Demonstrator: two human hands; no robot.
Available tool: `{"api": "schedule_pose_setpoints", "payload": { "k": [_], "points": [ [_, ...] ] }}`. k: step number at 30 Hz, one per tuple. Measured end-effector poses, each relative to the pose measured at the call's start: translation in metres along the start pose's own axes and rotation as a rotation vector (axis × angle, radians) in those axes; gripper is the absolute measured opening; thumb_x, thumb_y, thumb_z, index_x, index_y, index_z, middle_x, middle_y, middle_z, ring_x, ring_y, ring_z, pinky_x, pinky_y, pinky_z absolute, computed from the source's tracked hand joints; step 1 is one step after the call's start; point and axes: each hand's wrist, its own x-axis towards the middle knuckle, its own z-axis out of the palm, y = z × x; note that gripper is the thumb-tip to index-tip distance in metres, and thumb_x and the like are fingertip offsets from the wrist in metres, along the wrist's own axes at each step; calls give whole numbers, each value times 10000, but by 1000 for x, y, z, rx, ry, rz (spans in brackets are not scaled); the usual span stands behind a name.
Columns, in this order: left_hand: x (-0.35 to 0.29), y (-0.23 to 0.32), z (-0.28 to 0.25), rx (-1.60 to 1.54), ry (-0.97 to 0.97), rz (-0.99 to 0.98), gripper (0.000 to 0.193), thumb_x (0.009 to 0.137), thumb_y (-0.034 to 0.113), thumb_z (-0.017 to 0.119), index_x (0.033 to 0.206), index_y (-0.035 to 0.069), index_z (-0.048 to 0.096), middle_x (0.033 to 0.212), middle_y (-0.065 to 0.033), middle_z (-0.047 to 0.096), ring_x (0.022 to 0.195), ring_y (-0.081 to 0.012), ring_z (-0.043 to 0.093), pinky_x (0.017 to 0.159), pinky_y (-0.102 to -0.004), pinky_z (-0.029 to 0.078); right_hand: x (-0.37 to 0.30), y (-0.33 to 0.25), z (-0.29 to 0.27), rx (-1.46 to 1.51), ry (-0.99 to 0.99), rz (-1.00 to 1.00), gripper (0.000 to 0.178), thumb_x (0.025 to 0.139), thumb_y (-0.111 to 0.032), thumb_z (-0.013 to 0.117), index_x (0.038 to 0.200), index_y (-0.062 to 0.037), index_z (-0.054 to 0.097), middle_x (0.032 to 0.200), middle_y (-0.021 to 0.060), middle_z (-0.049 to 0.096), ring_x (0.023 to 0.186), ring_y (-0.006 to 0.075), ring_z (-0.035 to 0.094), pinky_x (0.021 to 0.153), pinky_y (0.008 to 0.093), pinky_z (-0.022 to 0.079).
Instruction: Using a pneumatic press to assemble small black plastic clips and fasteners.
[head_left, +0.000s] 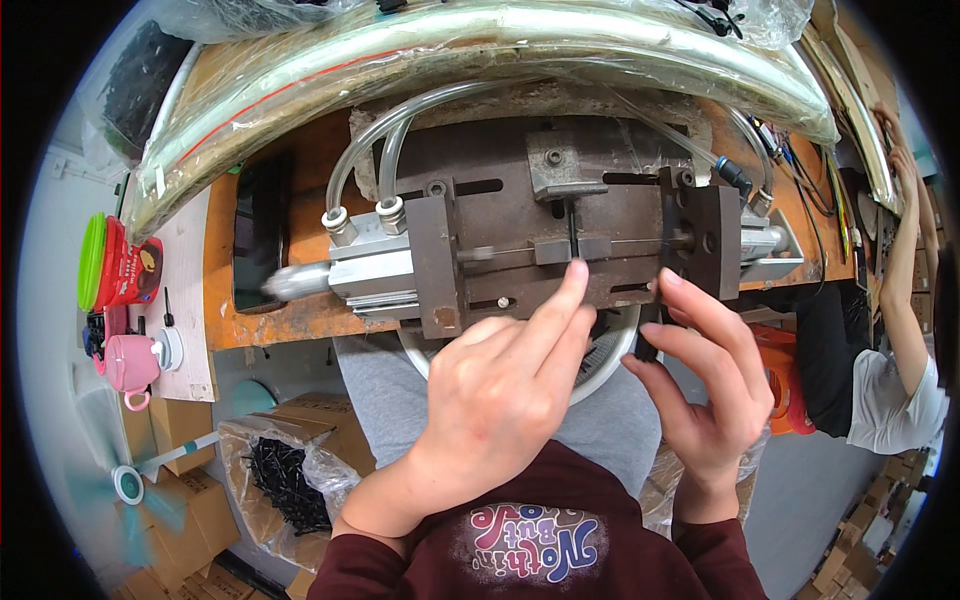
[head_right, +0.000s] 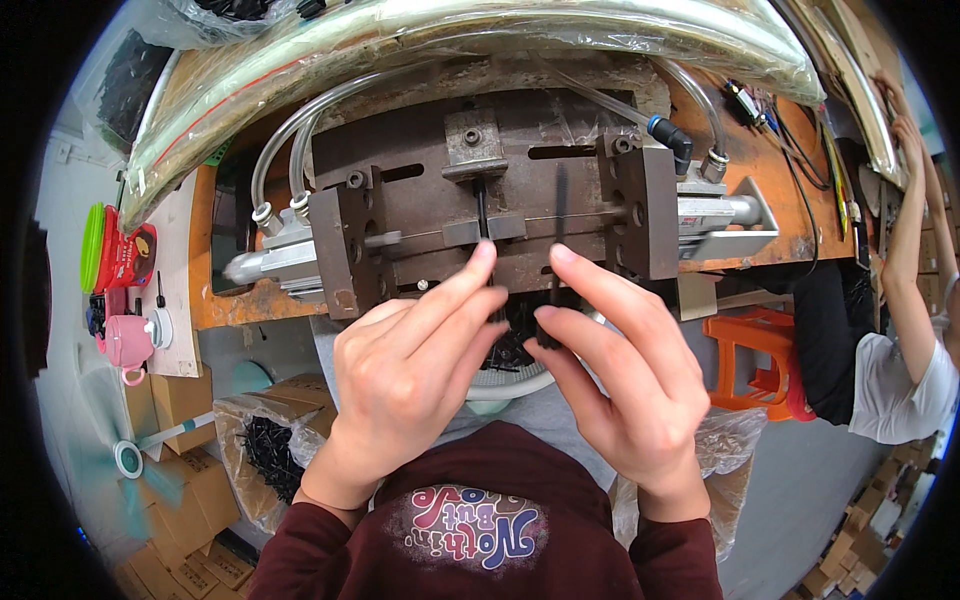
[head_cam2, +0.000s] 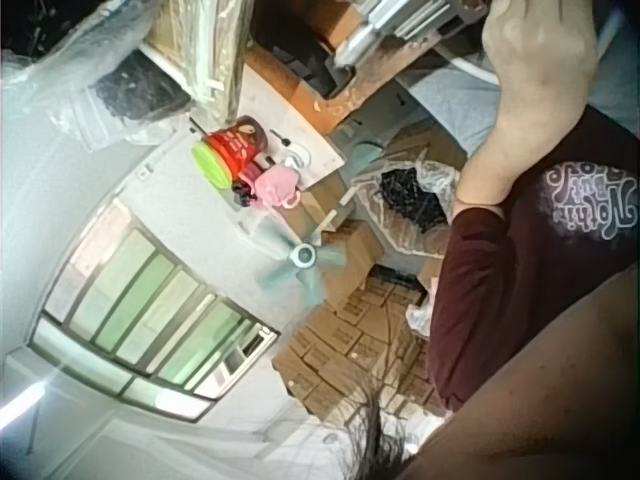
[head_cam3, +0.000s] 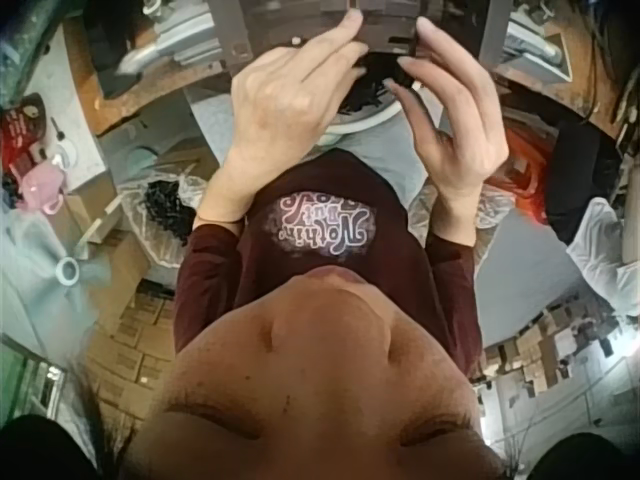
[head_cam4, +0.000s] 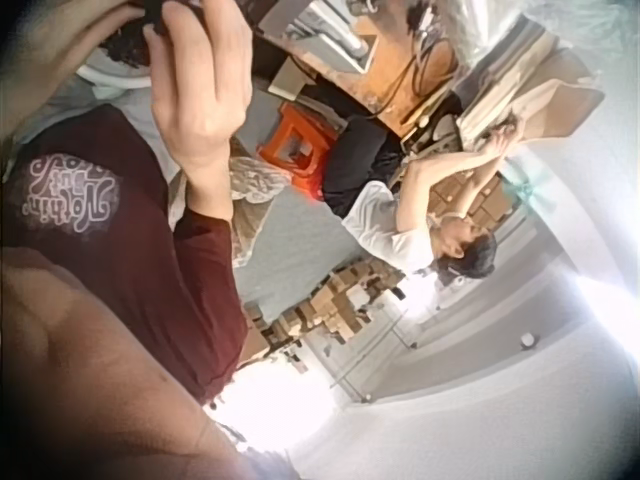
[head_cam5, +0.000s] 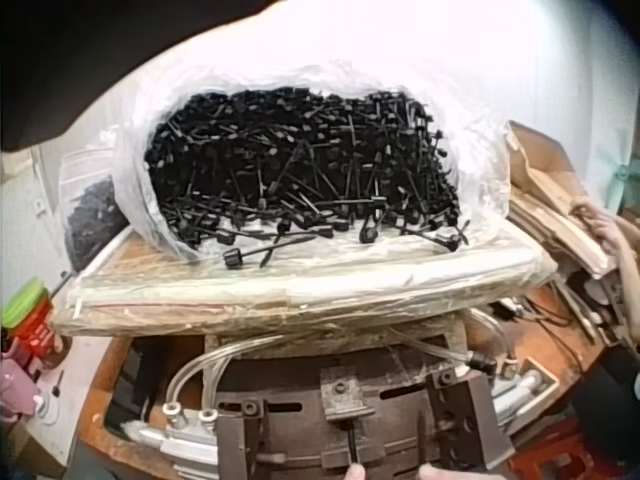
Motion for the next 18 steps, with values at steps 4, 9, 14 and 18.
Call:
{"api": "schedule_pose_setpoints", "payload": {
  "k": [4, 9, 14, 18],
  "points": [
    [-13, 2, -28, -253, -199, -24, 274, 694, 129, 837, 931, 39, 734, 1095, -115, 733, 719, -193, 704, 625, -283, 543, 7, 5, 9, -9, -121, -53, 258, 688, 42, 763, 924, 38, 660, 1237, 206, 654, 922, 295, 699, 765, 357, 565],
    [-21, 2, -44, -910, -56, -74, 368, 611, 122, 922, 891, -7, 721, 1003, -177, 739, 786, -267, 738, 629, -314, 584, 6, 3, 24, -141, -244, -97, 251, 707, -34, 778, 927, -21, 657, 1248, 159, 671, 656, 196, 642, 592, 293, 496],
    [-15, 21, -43, -1677, 351, 262, 81, 900, 115, 716, 910, 57, 660, 991, -92, 677, 878, -204, 633, 805, -308, 516, 15, -2, 28, -205, -254, -109, 245, 700, -33, 782, 908, -36, 654, 1247, 114, 682, 543, 163, 549, 530, 277, 439],
    [-19, 34, -57, -1894, 282, 210, 131, 915, 101, 700, 806, 96, 628, 919, -43, 640, 844, -158, 571, 818, -282, 470, 14, -4, 26, -234, -249, -97, 245, 702, -37, 784, 911, -42, 657, 1244, 107, 685, 518, 162, 525, 524, 272, 430]
  ]
}}
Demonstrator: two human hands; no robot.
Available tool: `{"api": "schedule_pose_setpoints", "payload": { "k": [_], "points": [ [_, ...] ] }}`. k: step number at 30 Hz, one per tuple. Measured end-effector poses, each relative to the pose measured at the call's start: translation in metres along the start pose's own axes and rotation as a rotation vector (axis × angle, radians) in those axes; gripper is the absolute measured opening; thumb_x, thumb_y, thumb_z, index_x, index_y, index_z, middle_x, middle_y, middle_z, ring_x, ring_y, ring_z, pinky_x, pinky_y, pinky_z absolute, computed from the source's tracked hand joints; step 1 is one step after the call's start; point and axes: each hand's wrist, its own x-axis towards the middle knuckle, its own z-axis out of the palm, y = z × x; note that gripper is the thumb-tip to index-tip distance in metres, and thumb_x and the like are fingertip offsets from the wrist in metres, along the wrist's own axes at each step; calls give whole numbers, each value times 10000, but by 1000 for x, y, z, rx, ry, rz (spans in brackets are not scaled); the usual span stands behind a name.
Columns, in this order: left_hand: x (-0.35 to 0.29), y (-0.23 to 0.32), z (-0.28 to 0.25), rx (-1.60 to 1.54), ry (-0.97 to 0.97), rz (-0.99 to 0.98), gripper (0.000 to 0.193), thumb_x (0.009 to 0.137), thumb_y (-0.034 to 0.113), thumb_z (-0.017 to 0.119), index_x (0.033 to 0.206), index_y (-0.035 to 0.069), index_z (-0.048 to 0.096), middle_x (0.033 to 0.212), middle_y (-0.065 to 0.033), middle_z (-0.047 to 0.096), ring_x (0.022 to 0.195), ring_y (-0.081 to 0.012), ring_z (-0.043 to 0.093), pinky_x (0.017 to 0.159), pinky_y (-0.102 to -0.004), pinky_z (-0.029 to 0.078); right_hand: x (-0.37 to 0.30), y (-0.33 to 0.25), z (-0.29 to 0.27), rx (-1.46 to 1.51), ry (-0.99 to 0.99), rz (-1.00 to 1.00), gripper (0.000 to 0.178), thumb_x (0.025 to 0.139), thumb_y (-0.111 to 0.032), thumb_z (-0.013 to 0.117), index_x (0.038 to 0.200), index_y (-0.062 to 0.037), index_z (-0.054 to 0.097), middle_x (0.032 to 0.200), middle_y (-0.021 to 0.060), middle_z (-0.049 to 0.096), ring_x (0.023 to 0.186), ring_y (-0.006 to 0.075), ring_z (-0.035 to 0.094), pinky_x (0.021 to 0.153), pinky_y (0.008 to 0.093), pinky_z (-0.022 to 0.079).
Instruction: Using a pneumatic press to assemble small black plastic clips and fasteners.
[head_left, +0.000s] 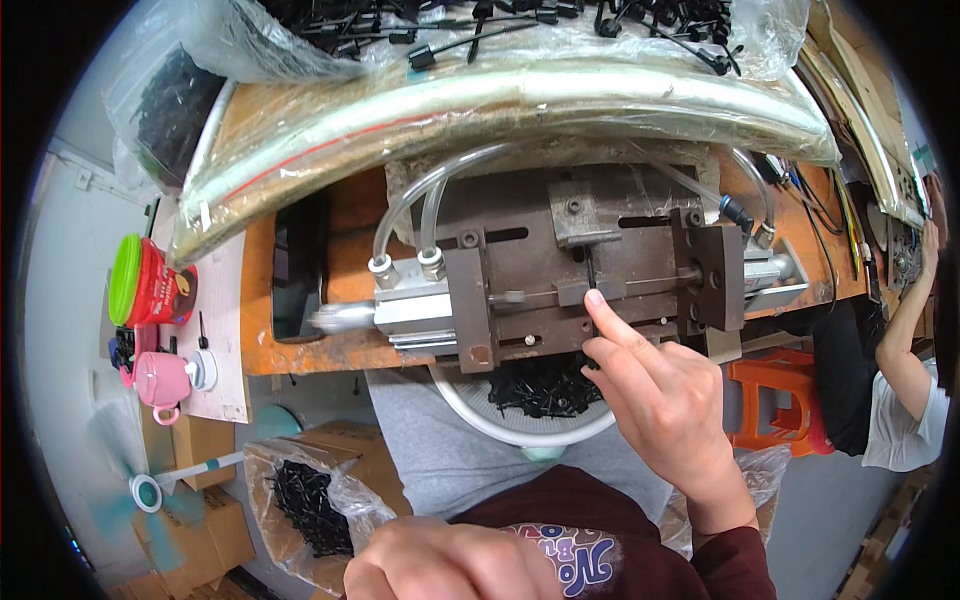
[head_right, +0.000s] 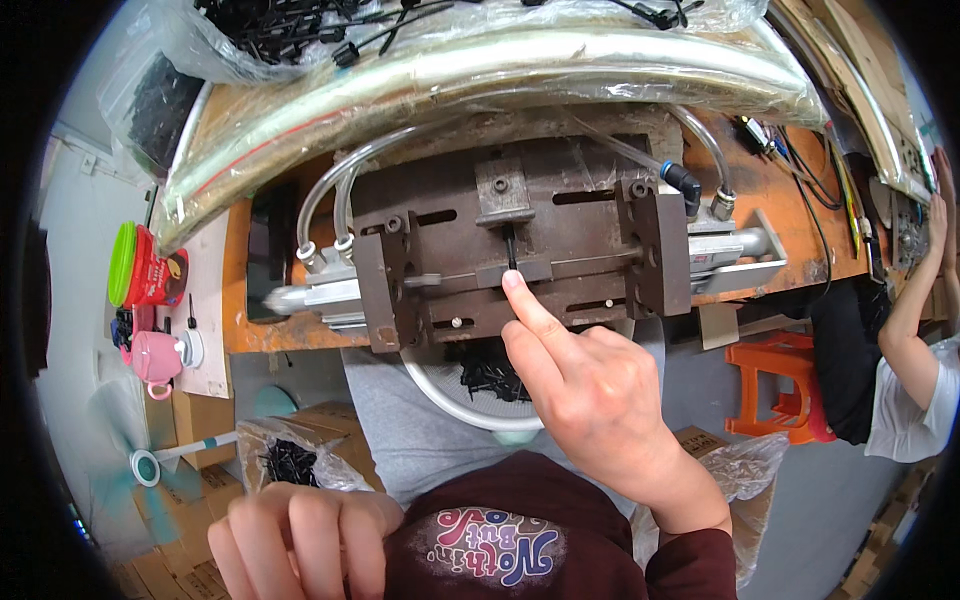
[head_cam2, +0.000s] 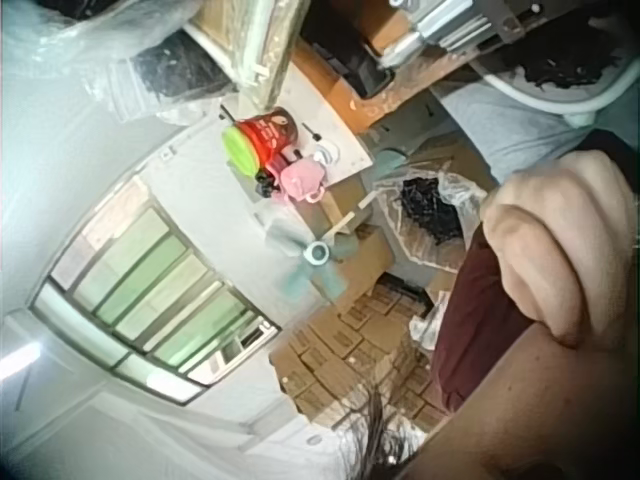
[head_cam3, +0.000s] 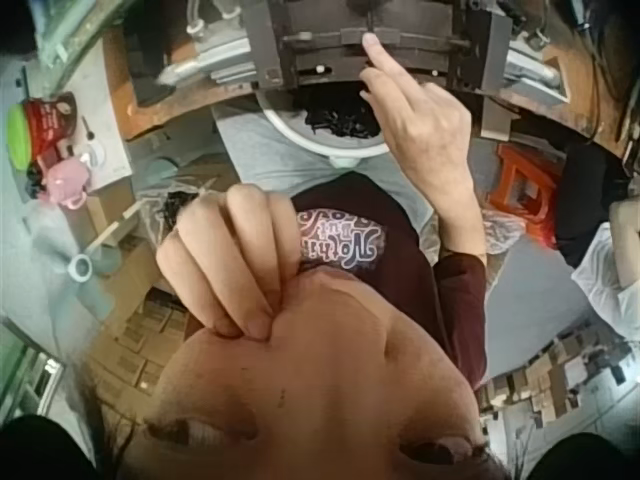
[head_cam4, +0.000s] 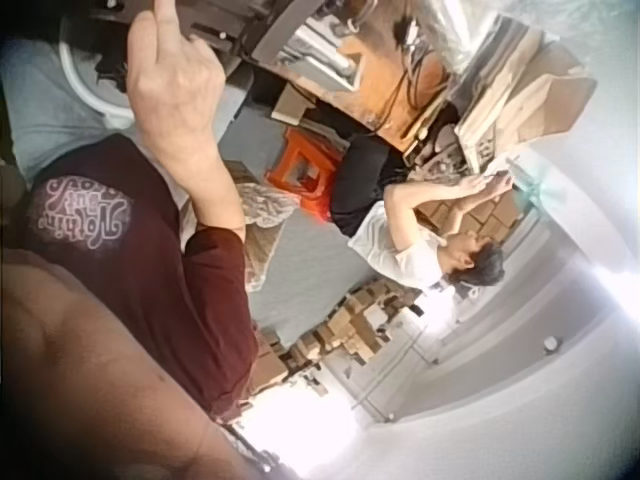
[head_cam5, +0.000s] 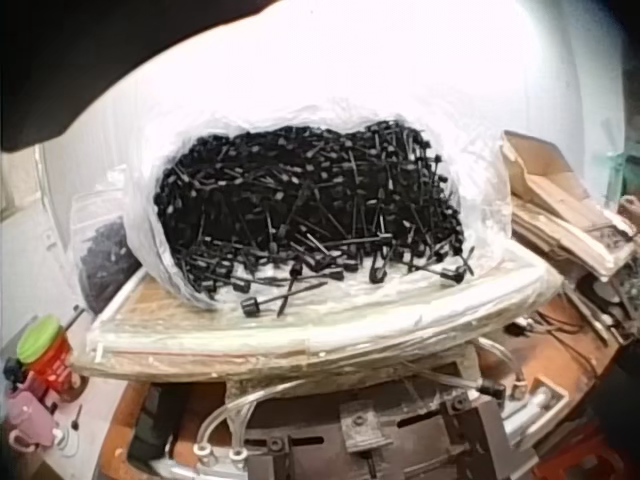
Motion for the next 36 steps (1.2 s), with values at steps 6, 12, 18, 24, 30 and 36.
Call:
{"api": "schedule_pose_setpoints", "payload": {
  "k": [6, 12, 18, 24, 30, 36],
  "points": [
    [-1, 17, 9, 89, 59, -65, 168, 927, 90, 684, 772, 87, 621, 892, -45, 627, 818, -155, 550, 714, -252, 471, 0, 1, 1, -15, 37, -28, 147, 726, -15, 665, 870, -23, 638, 1235, 143, 683, 489, 125, 527, 521, 252, 437],
    [4, 21, 17, 117, 41, -83, 131, 930, 88, 677, 812, 102, 621, 867, -42, 615, 796, -153, 544, 706, -264, 460, -3, 2, 4, 61, 48, -27, 145, 760, -52, 715, 893, -32, 659, 1244, 136, 679, 519, 149, 552, 539, 263, 454],
    [8, 21, 30, 116, 156, -57, 110, 925, 74, 680, 829, 110, 640, 886, -36, 645, 803, -161, 568, 707, -250, 469, -20, -6, -9, 262, -12, -87, 144, 758, -85, 749, 870, -46, 667, 1233, 115, 679, 611, 149, 603, 578, 274, 486],
    [9, 29, 8, 138, -92, -66, 115, 915, 93, 700, 824, 104, 630, 880, -58, 633, 796, -155, 556, 701, -254, 448, -44, -13, 14, 324, -201, -125, 146, 743, -80, 720, 854, -34, 637, 1171, 124, 673, 750, 178, 643, 654, 309, 518],
    [28, 18, 38, 60, 183, 156, 10, 930, 65, 639, 930, 56, 644, 914, -43, 611, 788, -142, 547, 758, -235, 445, -58, -14, 38, 310, -326, -77, 142, 766, -87, 691, 862, -24, 607, 1120, 138, 678, 816, 223, 654, 704, 346, 539],
    [38, 16, 51, 84, 91, 1031, 162, 914, -38, 582, 1003, 4, 710, 1019, -60, 705, 879, -128, 661, 834, -175, 527, -66, -22, 47, 348, -361, -120, 141, 782, -106, 690, 868, -24, 613, 1104, 137, 683, 843, 240, 667, 723, 358, 543]
  ]
}}
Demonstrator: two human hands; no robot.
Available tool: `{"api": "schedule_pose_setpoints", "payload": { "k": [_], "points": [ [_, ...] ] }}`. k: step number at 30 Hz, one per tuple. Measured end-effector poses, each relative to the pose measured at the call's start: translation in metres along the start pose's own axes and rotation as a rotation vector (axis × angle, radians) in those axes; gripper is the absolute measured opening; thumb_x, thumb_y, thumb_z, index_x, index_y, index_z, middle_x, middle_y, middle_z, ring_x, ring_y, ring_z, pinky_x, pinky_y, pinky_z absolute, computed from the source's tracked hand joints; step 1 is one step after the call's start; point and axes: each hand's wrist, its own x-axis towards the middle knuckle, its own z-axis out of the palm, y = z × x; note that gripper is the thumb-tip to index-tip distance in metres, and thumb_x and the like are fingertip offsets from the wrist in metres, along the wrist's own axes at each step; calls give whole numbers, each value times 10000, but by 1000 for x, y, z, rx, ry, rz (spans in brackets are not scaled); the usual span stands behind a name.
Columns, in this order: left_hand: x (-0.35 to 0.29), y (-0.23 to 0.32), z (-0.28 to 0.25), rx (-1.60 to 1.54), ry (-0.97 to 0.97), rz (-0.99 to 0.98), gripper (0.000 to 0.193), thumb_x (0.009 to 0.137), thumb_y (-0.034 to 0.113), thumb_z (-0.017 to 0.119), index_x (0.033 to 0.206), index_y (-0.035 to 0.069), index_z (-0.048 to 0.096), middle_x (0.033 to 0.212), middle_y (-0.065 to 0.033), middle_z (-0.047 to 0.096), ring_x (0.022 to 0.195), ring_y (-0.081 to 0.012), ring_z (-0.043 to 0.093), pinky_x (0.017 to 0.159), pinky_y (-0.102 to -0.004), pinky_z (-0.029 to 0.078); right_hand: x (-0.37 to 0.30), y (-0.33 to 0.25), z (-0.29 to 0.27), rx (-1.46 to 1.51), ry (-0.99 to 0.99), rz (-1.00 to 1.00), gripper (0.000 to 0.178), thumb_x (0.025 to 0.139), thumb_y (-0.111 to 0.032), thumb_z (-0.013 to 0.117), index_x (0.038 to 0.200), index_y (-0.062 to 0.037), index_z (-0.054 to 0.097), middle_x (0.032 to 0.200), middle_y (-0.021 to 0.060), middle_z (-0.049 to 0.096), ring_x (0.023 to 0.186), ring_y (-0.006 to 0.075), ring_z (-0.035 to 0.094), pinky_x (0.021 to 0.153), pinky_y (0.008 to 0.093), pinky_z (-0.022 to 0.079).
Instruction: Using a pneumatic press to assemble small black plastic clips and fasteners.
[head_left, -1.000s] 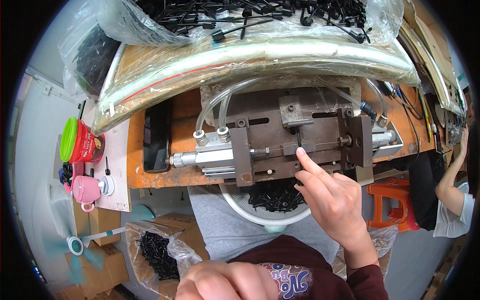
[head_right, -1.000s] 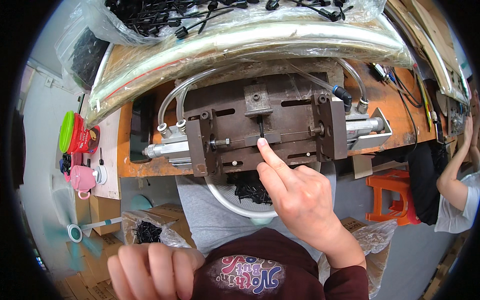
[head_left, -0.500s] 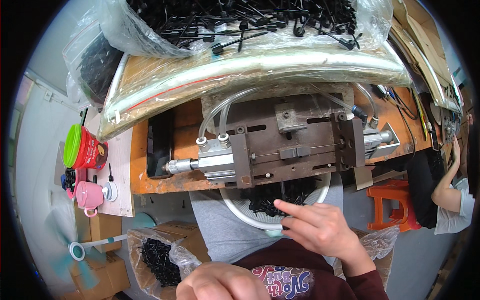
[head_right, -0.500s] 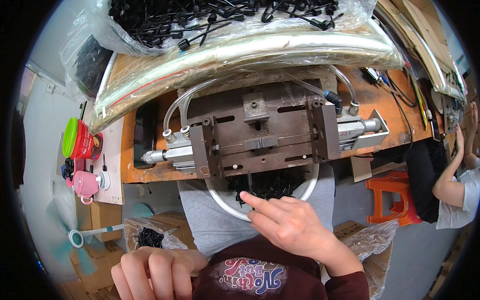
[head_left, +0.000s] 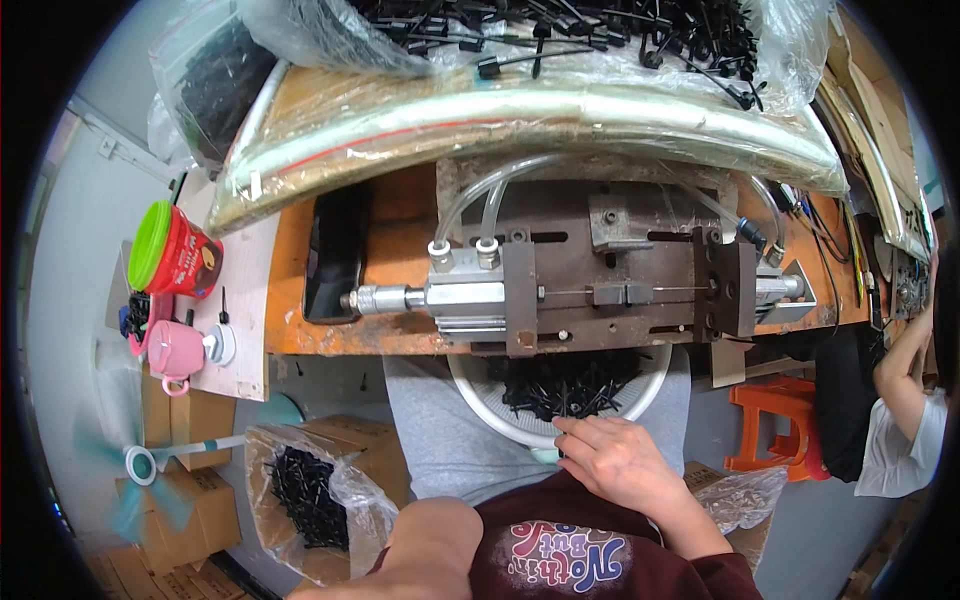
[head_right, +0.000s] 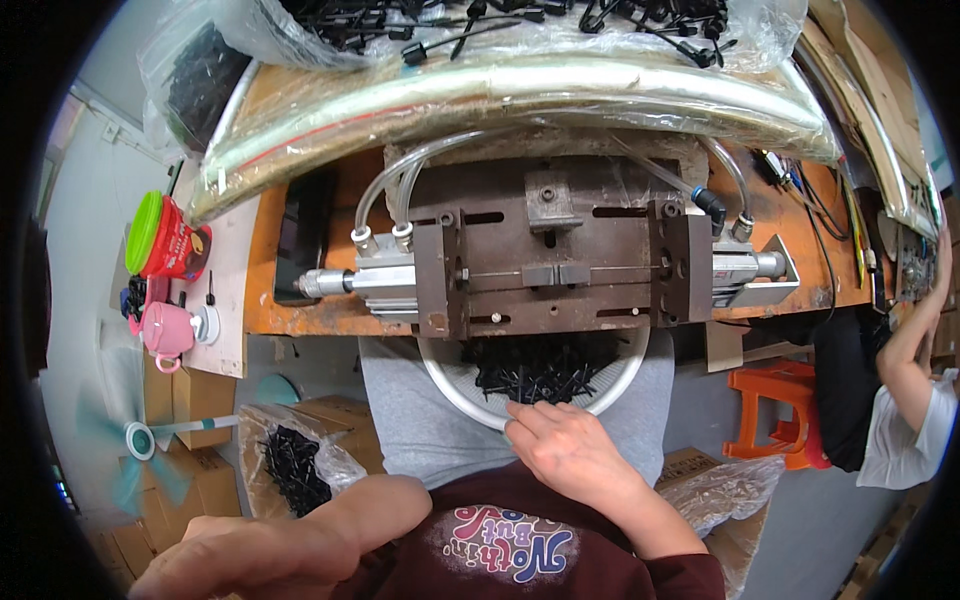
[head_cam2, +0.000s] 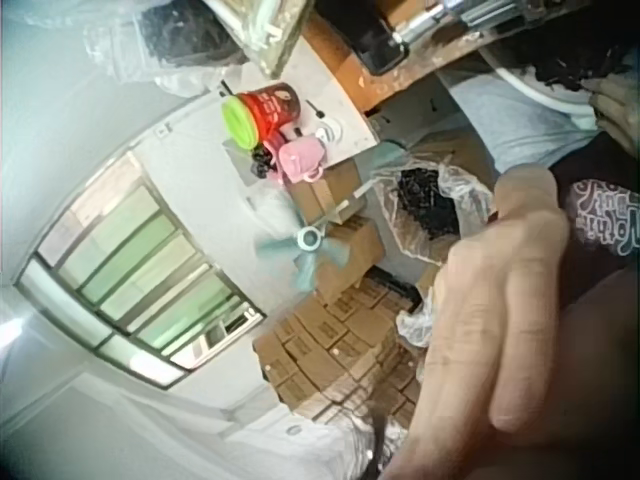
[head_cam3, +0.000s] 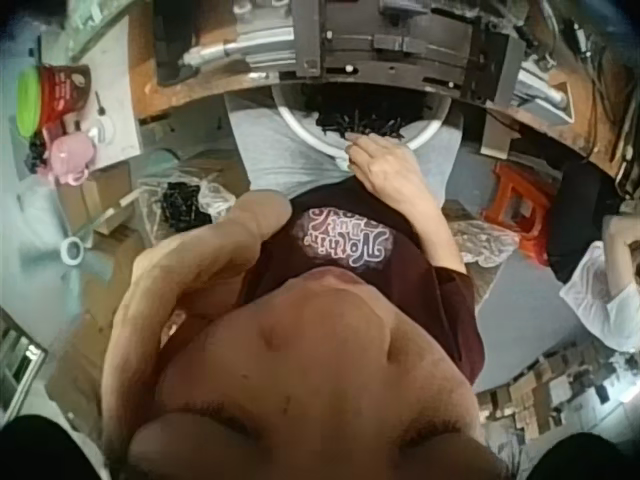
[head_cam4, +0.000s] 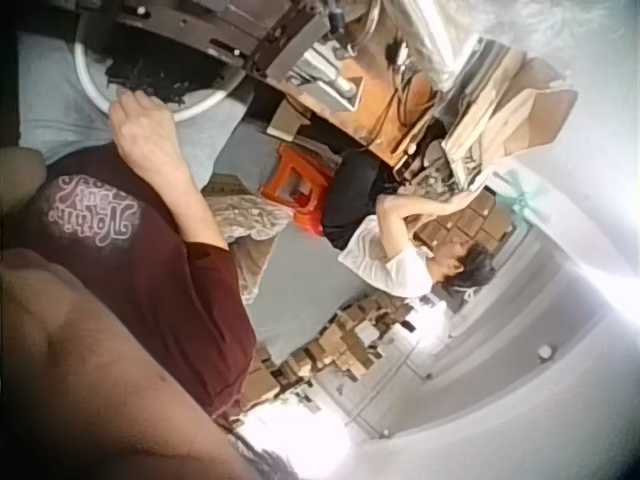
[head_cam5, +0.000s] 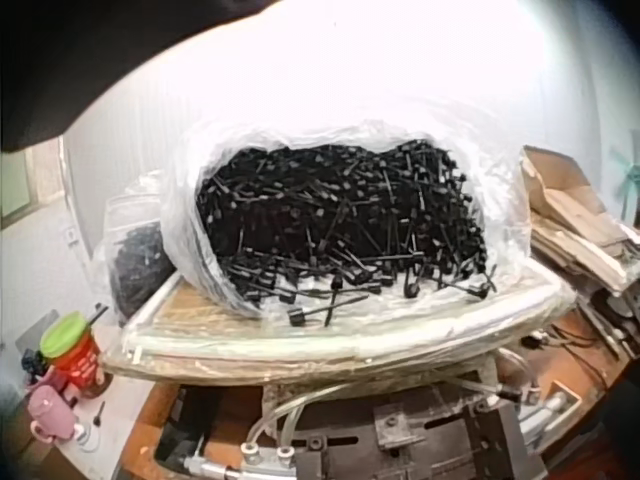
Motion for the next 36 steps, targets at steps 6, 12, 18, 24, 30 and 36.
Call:
{"api": "schedule_pose_setpoints", "payload": {
  "k": [6, 12, 18, 24, 30, 36],
  "points": [
    [-4, -1, -27, -214, -80, -13, 166, 901, -63, 572, 913, -23, 733, 943, -63, 733, 779, -123, 699, 780, -162, 576, 7, 3, 0, -6, -2, -9, 163, 791, -122, 711, 892, -25, 628, 1094, 126, 688, 881, 242, 679, 738, 355, 548],
    [-1, 12, -76, -242, -473, -728, 342, 964, 242, 603, 700, 35, 670, 695, -64, 677, 565, -149, 626, 600, -273, 567, 2, 2, -10, 37, 38, 79, 261, 760, -147, 772, 969, -19, 681, 1075, 115, 709, 882, 250, 692, 750, 355, 549],
    [-1, 27, -95, 190, -797, -856, 545, 1004, 357, 565, 565, 33, 561, 600, -75, 621, 549, -184, 632, 615, -337, 578, 15, -45, -92, 828, 483, 32, 516, 1000, -452, 380, 1071, -5, 628, 890, 194, 741, 993, 322, 683, 919, 457, 448],
    [-14, 30, -94, 596, -1078, -736, 473, 903, 345, 695, 570, 30, 577, 606, -77, 619, 544, -200, 624, 651, -347, 588, 17, -55, -99, 1349, 335, -348, 609, 1058, -512, 192, 1205, -24, 525, 855, 207, 728, 1050, 345, 661, 1047, 501, 370],
    [-38, 35, -91, 741, -914, -704, 409, 745, 155, 752, 536, 48, 417, 576, -55, 378, 496, -239, 459, 482, -329, 400, 21, -49, -97, 1524, 156, -396, 563, 1062, -485, 206, 1243, -39, 499, 898, 192, 724, 1057, 331, 663, 1045, 491, 382],
    [-44, 34, -97, 726, -886, -712, 421, 734, 153, 755, 534, 56, 397, 576, -49, 360, 487, -234, 433, 466, -326, 367, 22, -49, -97, 1563, 90, -377, 523, 1066, -458, 219, 1282, -55, 473, 940, 177, 720, 1064, 318, 664, 1042, 481, 394]
  ]
}}
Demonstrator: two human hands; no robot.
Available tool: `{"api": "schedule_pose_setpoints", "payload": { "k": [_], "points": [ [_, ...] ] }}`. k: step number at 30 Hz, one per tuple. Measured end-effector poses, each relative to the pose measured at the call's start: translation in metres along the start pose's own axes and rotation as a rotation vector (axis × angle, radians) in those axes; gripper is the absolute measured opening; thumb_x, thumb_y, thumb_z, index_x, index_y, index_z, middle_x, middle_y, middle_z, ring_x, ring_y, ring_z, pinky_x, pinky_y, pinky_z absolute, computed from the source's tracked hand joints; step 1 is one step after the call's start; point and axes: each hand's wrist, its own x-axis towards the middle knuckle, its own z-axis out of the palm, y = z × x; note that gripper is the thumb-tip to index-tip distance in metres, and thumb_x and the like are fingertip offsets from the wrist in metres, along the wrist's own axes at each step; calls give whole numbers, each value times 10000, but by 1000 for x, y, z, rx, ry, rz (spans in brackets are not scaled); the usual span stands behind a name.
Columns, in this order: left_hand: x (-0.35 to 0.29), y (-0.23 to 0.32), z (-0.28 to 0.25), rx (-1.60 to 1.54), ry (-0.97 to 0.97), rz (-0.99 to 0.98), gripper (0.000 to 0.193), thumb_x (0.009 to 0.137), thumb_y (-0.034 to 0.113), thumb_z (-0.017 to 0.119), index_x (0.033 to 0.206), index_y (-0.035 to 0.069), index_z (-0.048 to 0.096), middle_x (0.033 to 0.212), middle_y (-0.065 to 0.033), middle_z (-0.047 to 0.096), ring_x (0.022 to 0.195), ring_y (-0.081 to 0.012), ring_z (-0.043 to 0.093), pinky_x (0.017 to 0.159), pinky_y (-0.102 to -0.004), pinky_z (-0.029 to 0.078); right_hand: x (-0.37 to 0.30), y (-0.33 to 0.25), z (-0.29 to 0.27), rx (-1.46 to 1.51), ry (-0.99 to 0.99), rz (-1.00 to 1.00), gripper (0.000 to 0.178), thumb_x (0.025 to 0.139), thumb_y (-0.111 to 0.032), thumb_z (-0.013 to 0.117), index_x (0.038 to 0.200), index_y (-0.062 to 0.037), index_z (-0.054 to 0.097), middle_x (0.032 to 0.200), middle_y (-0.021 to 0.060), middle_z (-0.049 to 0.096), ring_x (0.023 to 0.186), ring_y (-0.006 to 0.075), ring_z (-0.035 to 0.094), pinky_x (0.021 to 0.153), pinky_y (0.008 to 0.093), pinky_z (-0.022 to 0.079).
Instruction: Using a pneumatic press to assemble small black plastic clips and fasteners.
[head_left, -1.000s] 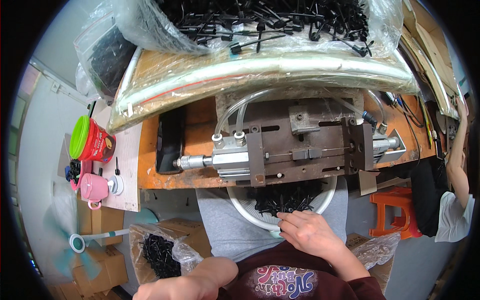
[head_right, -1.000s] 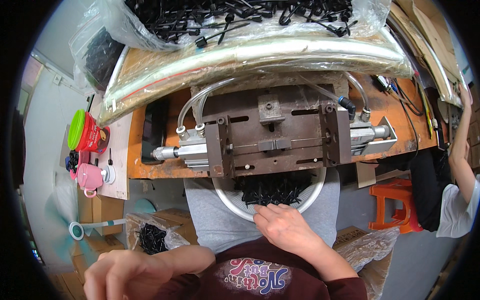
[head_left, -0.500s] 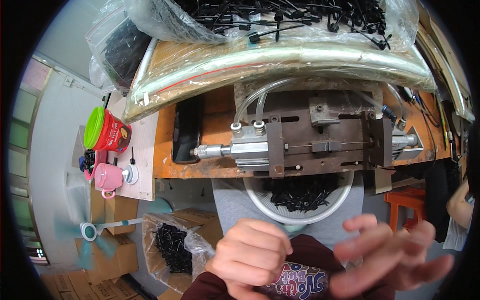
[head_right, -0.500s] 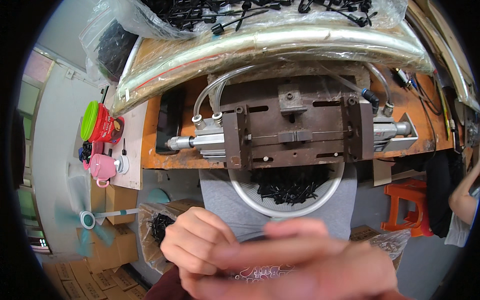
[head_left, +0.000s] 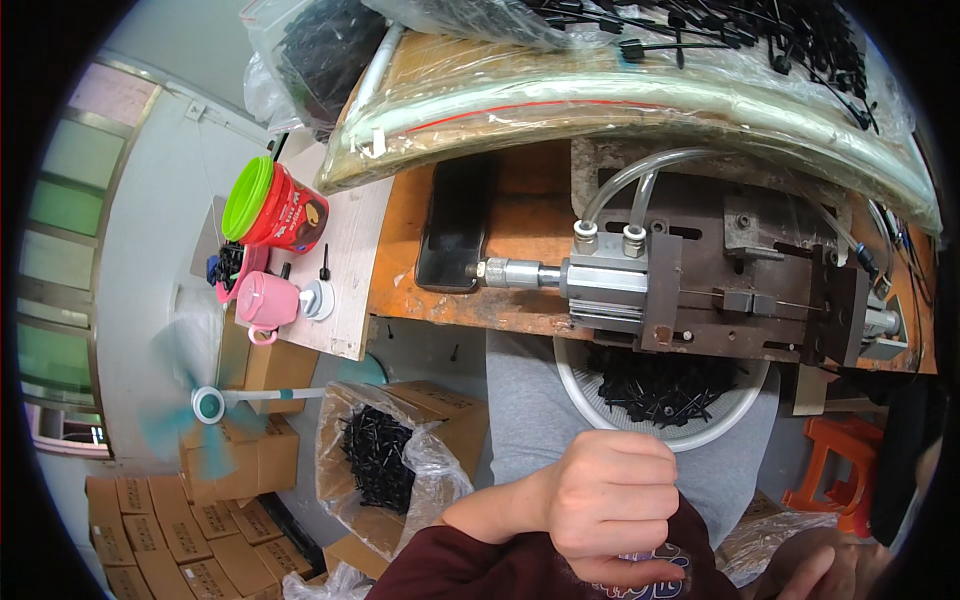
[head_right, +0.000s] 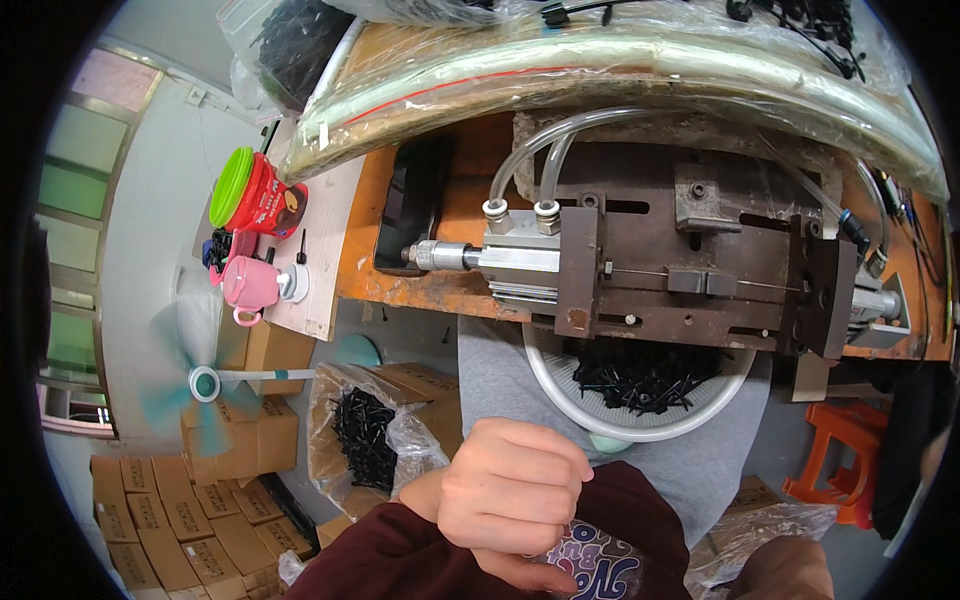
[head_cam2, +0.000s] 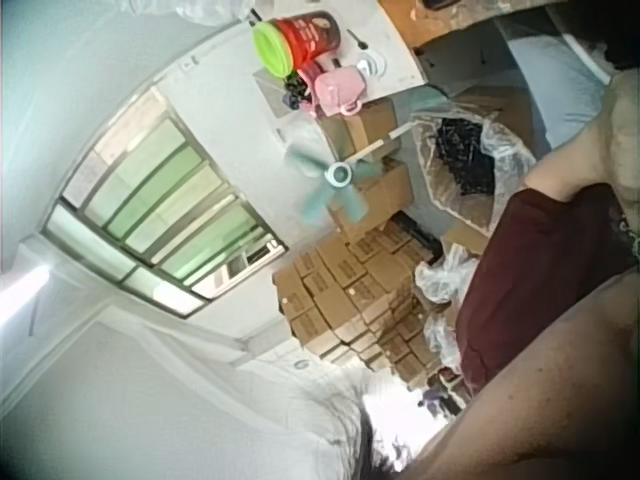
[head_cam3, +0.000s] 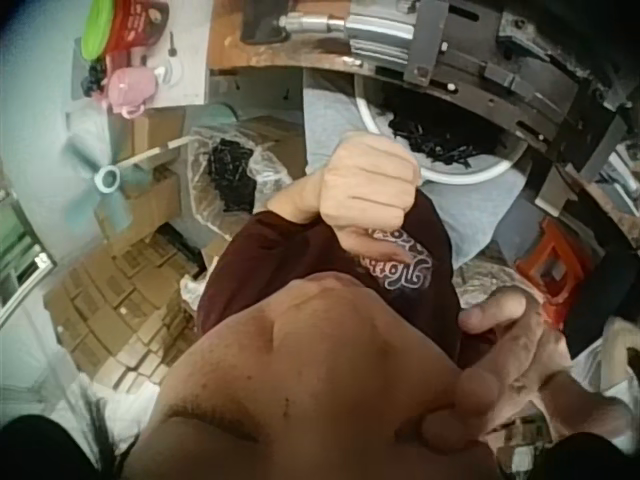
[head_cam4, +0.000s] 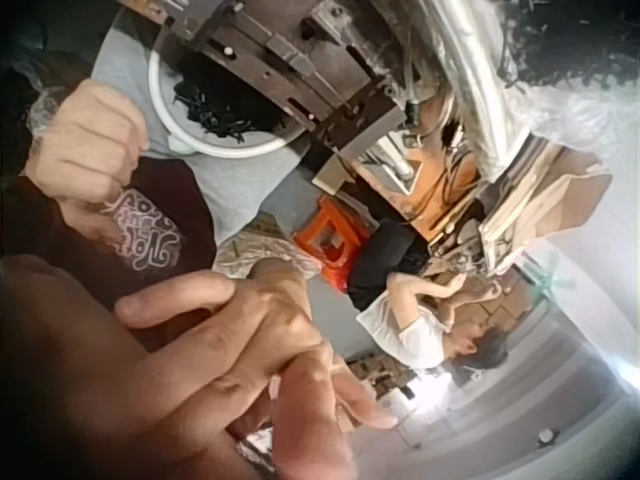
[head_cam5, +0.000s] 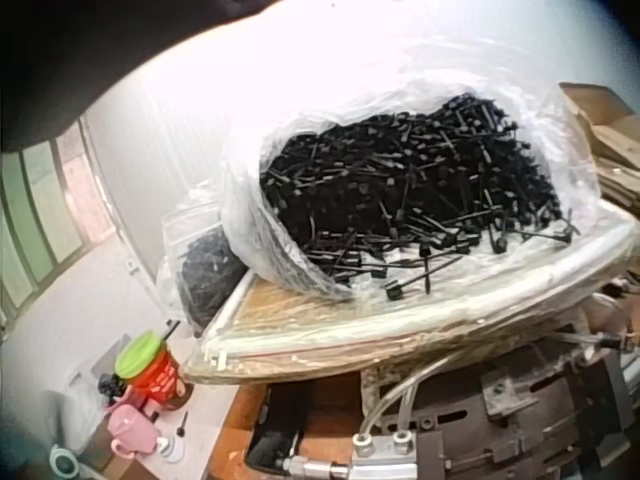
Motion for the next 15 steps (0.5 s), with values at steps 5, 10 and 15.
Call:
{"api": "schedule_pose_setpoints", "payload": {
  "k": [5, 10, 15],
  "points": [
    [0, 0, 11, -31, 14, 22, 422, 731, 148, 754, 533, 58, 393, 573, -48, 354, 481, -230, 424, 459, -329, 353, 11, 6, 0, 29, -33, 12, 493, 1069, -435, 231, 1314, -68, 451, 975, 165, 716, 1070, 307, 665, 1040, 472, 405],
    [2, -4, 5, 2, 0, 17, 433, 726, 142, 752, 530, 61, 374, 573, -43, 336, 470, -229, 398, 452, -334, 327, 5, 0, -2, 65, -59, 10, 469, 1073, -413, 242, 1346, -81, 429, 1010, 152, 713, 1076, 296, 666, 1038, 463, 415],
    [-3, -2, 8, -35, 1, -13, 428, 719, 151, 755, 529, 59, 382, 573, -45, 346, 471, -228, 403, 456, -330, 334, -4, -4, 0, 85, -57, 14, 450, 1076, -390, 254, 1378, -94, 407, 1046, 140, 709, 1081, 286, 668, 1036, 454, 425]
  ]
}}
